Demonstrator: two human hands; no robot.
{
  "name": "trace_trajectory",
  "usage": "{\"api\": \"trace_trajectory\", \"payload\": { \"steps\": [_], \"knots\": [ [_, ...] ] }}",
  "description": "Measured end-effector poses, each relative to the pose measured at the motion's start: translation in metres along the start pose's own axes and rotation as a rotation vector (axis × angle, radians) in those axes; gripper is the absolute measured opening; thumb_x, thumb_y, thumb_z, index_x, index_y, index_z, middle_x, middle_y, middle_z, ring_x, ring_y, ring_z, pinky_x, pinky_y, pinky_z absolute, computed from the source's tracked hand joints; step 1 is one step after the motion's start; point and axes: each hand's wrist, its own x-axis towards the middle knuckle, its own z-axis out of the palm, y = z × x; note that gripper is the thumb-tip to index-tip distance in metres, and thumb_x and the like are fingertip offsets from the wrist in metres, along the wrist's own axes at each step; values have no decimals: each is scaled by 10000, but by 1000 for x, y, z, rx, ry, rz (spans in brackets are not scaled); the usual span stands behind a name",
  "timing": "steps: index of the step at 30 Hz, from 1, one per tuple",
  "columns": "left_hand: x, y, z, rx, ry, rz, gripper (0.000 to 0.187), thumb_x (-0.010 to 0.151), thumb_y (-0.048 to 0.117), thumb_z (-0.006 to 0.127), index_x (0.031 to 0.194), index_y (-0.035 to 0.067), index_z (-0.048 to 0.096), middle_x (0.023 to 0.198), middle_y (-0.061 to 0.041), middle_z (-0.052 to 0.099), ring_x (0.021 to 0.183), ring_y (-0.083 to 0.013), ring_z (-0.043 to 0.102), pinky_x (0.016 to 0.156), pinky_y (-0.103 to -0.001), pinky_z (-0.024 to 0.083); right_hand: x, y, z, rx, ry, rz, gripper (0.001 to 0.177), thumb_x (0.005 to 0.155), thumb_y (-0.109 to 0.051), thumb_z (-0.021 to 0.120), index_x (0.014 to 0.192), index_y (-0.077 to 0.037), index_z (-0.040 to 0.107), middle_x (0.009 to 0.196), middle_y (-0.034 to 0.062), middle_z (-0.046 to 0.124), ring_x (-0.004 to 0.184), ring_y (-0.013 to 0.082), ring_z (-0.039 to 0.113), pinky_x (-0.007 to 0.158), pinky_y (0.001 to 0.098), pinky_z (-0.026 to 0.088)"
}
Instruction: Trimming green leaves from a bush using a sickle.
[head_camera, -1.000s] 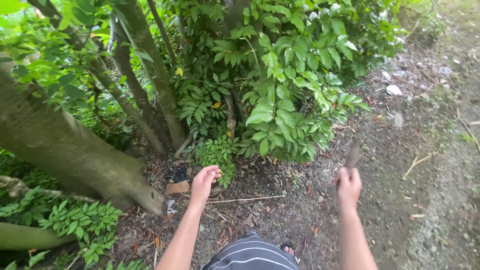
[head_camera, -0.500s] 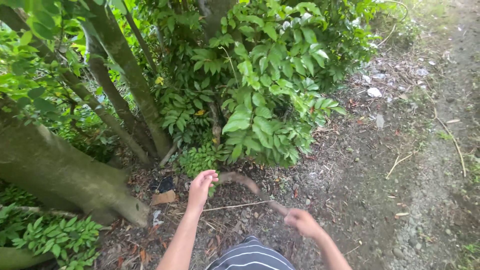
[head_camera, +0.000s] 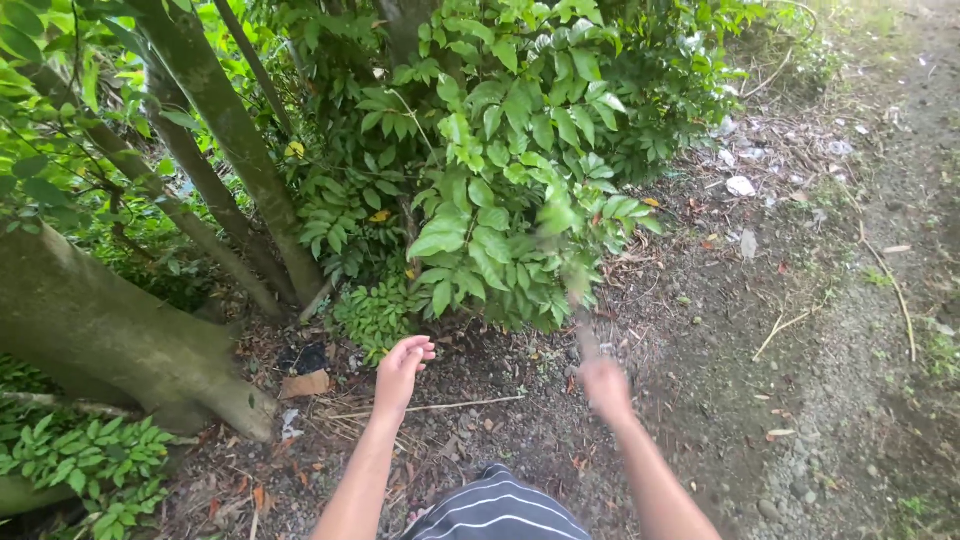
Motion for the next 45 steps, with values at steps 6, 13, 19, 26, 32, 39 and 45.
{"api": "trace_trajectory", "payload": {
  "steps": [6, 13, 19, 26, 32, 39, 45],
  "knots": [
    [-4, -11, 16, -17, 47, -11, 302, 990, 123, 530, 1231, 23, 683, 1135, -89, 757, 1012, -159, 716, 852, -300, 526, -48, 37, -3, -179, -729, 129, 172, 860, -236, 645, 971, -129, 721, 828, -16, 732, 636, 122, 568, 580, 287, 488],
    [-19, -6, 45, 24, 83, -45, 301, 994, 129, 520, 1231, 34, 680, 1137, -76, 754, 1018, -153, 715, 858, -301, 527, 16, 14, -85, 465, -215, -154, 165, 875, -260, 704, 938, -111, 672, 702, -36, 563, 580, 68, 526, 505, 246, 428],
    [-29, -16, 77, 8, 40, -39, 291, 1001, 140, 533, 1223, 30, 686, 1124, -82, 756, 1004, -160, 709, 856, -304, 519, 29, -29, -90, 616, 99, -89, 182, 957, -255, 611, 947, -78, 567, 681, 2, 592, 525, 113, 559, 480, 288, 456],
    [-35, -13, 79, 35, 57, -57, 309, 994, 135, 522, 1241, 30, 675, 1149, -83, 758, 1021, -157, 711, 870, -301, 524, -9, 85, 4, -194, -444, -320, 214, 890, -221, 614, 953, -91, 773, 939, 127, 759, 848, 225, 707, 768, 370, 548],
    [-30, -18, 73, 43, 42, -54, 309, 998, 130, 524, 1247, 23, 674, 1157, -92, 755, 1023, -165, 703, 874, -307, 523, -41, 51, -47, -70, -549, -243, 264, 842, -216, 690, 1067, -92, 746, 994, 74, 727, 930, 197, 688, 826, 368, 540],
    [-32, 7, 74, 87, -6, -91, 309, 1003, 145, 514, 1237, 30, 679, 1145, -82, 758, 1032, -155, 713, 890, -303, 531, -8, -23, -101, 291, 269, -206, 232, 949, -260, 620, 994, -33, 612, 750, 85, 637, 648, 161, 593, 582, 340, 478],
    [-23, 4, 55, 40, -73, -48, 302, 993, 132, 522, 1223, 33, 690, 1137, -84, 758, 1015, -168, 708, 864, -306, 523, -26, -35, -28, 12, -92, 31, 324, 1033, -273, 510, 995, 17, 651, 706, 87, 609, 573, 175, 555, 497, 382, 457]
  ]
}}
